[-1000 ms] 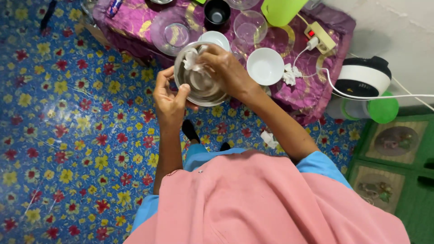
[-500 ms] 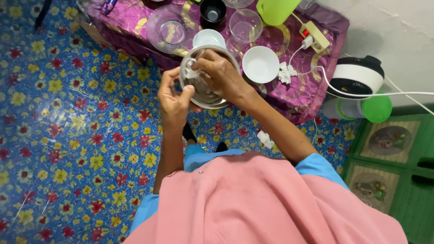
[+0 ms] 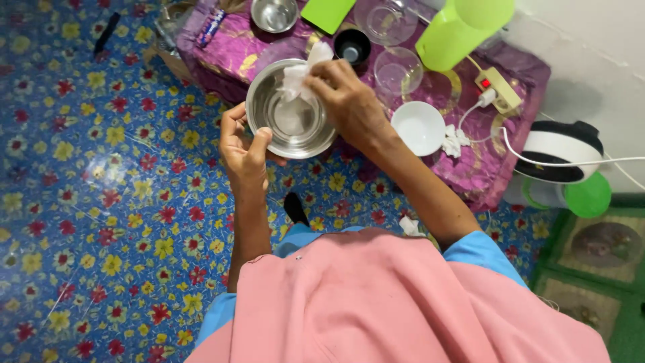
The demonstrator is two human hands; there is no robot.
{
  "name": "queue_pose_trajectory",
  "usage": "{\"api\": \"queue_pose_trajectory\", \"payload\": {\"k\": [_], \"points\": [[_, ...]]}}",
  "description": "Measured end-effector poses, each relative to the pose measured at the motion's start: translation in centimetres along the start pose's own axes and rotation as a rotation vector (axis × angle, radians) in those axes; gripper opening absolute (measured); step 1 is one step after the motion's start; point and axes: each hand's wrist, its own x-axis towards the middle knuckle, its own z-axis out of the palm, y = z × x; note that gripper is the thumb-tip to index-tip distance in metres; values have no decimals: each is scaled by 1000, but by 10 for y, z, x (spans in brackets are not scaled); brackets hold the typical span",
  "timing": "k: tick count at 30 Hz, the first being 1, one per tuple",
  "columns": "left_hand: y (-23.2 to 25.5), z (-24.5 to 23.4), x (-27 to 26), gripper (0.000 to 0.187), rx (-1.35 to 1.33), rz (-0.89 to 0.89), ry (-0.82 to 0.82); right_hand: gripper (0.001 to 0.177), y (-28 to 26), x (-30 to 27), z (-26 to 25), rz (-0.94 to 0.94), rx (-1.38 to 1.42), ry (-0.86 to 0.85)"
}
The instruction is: The person wipes the interior and exterior of a small metal bowl with a white cloth, rotating the bowl and repeatedly rubbing the surface. The bowl is held in one hand while the other hand scrubs with the cloth.
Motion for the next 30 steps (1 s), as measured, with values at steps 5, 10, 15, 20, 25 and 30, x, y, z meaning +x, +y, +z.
{"api": "queue_pose_trajectory", "payload": {"k": [5,10,15,20,25,30], "points": [[0,-8,23,41,11,-44,-11,29,3,41,21,-19,122,31],[5,-22,46,38,-32,-59,-38,23,-1,70,55,-118,89,39],[13,-52,76,43,-2,-42,47,18,2,92,60,-2,123,33],[17,-47,86,41,-13,-57,4,20,-18,112,96,24,212,-30],[-4,-72,102,47,-94,20,-13,9,-36,119,97,87,626,-129],[-11,-88,110,47,-90,85,64,7,-30,126,82,-44,370,-190]]}}
